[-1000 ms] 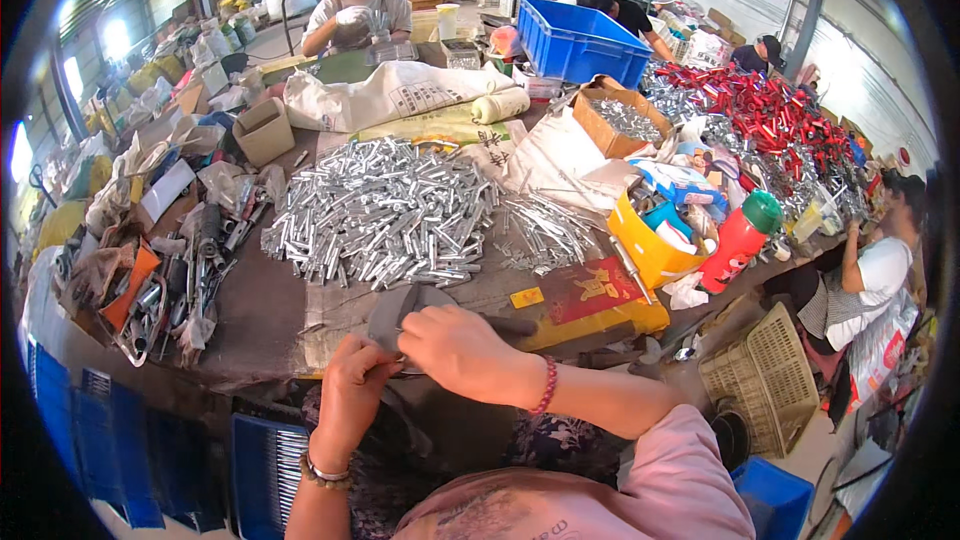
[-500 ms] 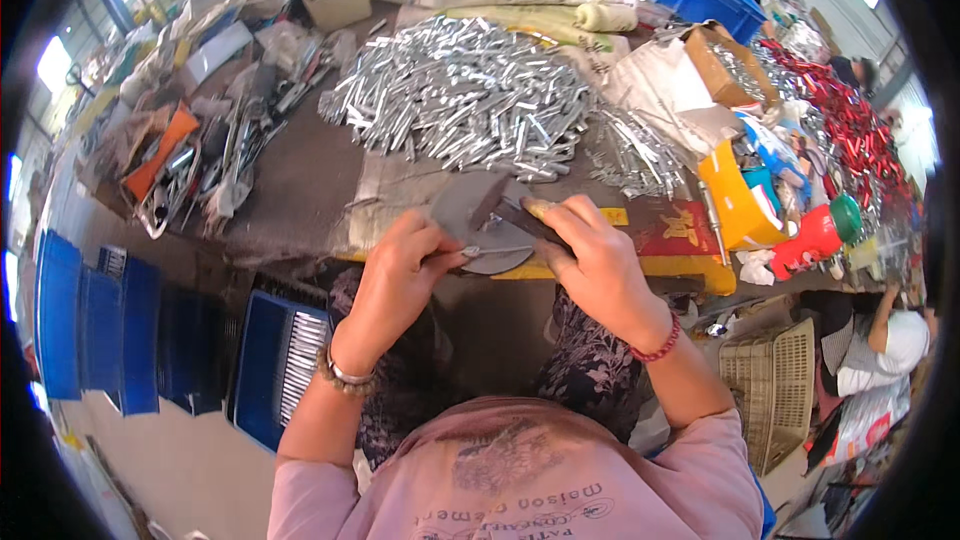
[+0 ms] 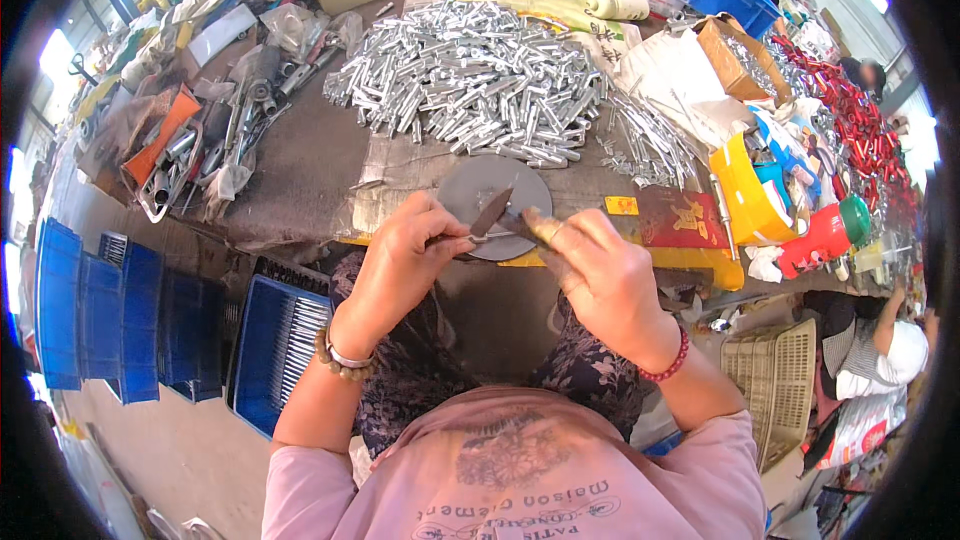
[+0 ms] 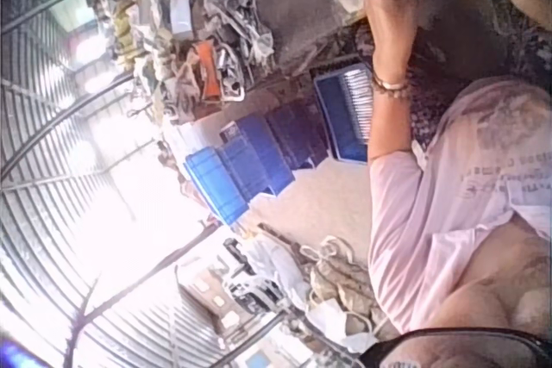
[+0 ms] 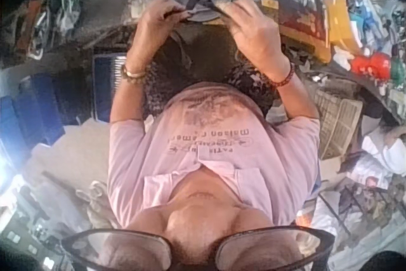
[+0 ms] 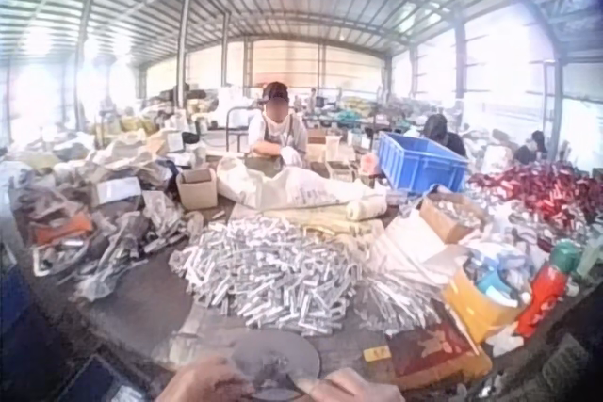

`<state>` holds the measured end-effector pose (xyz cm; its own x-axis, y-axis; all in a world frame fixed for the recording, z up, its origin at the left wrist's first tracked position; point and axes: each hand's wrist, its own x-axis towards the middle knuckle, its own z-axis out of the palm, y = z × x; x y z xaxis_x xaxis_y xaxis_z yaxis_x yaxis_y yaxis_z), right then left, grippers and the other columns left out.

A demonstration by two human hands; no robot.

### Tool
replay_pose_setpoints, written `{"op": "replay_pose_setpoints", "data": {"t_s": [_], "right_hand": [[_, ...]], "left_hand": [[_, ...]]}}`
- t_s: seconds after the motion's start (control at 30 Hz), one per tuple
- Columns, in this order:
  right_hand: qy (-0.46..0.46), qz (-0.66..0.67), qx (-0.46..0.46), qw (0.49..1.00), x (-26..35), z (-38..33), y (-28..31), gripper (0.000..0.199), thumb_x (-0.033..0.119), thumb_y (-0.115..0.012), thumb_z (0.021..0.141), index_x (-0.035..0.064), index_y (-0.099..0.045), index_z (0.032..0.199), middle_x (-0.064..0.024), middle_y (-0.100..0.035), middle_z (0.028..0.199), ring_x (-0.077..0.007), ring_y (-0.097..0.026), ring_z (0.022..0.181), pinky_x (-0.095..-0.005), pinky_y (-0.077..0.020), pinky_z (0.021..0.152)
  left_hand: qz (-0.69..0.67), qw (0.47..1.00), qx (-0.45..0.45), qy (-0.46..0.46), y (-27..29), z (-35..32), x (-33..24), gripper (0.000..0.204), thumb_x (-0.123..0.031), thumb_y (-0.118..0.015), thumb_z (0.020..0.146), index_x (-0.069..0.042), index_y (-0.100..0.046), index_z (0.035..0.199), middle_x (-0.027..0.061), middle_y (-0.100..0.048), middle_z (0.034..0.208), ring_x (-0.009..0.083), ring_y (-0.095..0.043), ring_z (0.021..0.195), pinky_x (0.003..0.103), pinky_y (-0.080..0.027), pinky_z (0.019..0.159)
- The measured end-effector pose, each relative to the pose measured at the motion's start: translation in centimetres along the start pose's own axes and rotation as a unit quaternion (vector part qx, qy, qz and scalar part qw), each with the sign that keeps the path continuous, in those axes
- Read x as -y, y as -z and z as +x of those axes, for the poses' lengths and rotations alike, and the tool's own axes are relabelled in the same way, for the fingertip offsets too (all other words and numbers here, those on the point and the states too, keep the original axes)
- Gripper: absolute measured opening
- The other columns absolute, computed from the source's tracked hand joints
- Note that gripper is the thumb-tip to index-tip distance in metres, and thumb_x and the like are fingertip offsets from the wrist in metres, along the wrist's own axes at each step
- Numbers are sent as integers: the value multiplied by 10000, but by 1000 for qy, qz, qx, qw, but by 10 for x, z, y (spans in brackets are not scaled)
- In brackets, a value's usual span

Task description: The person assembles metal parts by inserting metal strips into small metal sleeves over a circular metal plate by hand, then places the finished assemblies into a blue plastic crate.

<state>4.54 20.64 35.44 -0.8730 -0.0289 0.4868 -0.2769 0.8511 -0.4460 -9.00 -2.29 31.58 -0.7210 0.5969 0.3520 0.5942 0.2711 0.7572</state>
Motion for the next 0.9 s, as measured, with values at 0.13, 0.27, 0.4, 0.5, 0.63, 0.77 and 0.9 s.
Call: {"op": "replay_pose_setpoints", "data": {"t_s": [0.13,0.27,0.4,0.5,0.63,0.77,0.9], "right_hand": [[-21,7,11,1000,-22,13,-8,502,18,-772,876,166,-742,1355,-95,-648,1021,-356,-709,855,-452,-589,733],[109,-117,-31,987,-25,19,-11,450,34,-786,865,135,-734,1300,-110,-655,1008,-351,-706,842,-460,-581,725],[38,-81,47,995,-1,-4,-20,307,74,-807,866,96,-694,1151,-117,-650,952,-346,-708,840,-474,-569,713],[-25,-21,76,997,8,-13,-23,253,111,-808,910,73,-666,1116,-129,-670,864,-366,-713,802,-483,-560,690],[-181,177,176,951,13,-18,-29,262,122,-792,962,21,-644,1154,-163,-698,766,-345,-687,650,-438,-527,615],[-277,305,191,891,16,-31,-43,259,79,-776,970,15,-657,1191,-108,-662,747,-194,-619,624,-366,-500,606],[-308,335,187,871,29,-34,-54,241,44,-760,976,7,-660,1192,-76,-660,752,-127,-593,644,-333,-491,605]], "left_hand": [[-14,1000,10,6,2,0,1,144,5,-866,863,-8,-790,985,64,-651,920,219,-654,834,343,-513,740],[12,1000,12,9,2,-3,4,161,-2,-868,864,-25,-819,1016,58,-656,921,209,-652,843,340,-511,749],[15,1000,-1,16,0,-7,3,191,-25,-877,843,-51,-833,1028,88,-678,965,265,-673,860,372,-539,763],[38,996,-66,-46,-11,-16,-1,240,-24,-875,854,-56,-828,1087,88,-690,960,246,-679,859,359,-548,759],[9,990,-140,5,-28,-42,-8,365,-19,-819,945,-53,-757,1303,64,-722,1014,166,-681,831,290,-552,721],[-323,907,-84,258,-40,-51,-18,540,-137,-686,1094,-62,-499,1595,37,-733,1060,99,-670,872,248,-568,745],[-411,863,-115,269,-39,-58,-17,594,-84,-724,1053,-17,-481,1591,44,-738,1066,97,-675,888,239,-551,720]]}}
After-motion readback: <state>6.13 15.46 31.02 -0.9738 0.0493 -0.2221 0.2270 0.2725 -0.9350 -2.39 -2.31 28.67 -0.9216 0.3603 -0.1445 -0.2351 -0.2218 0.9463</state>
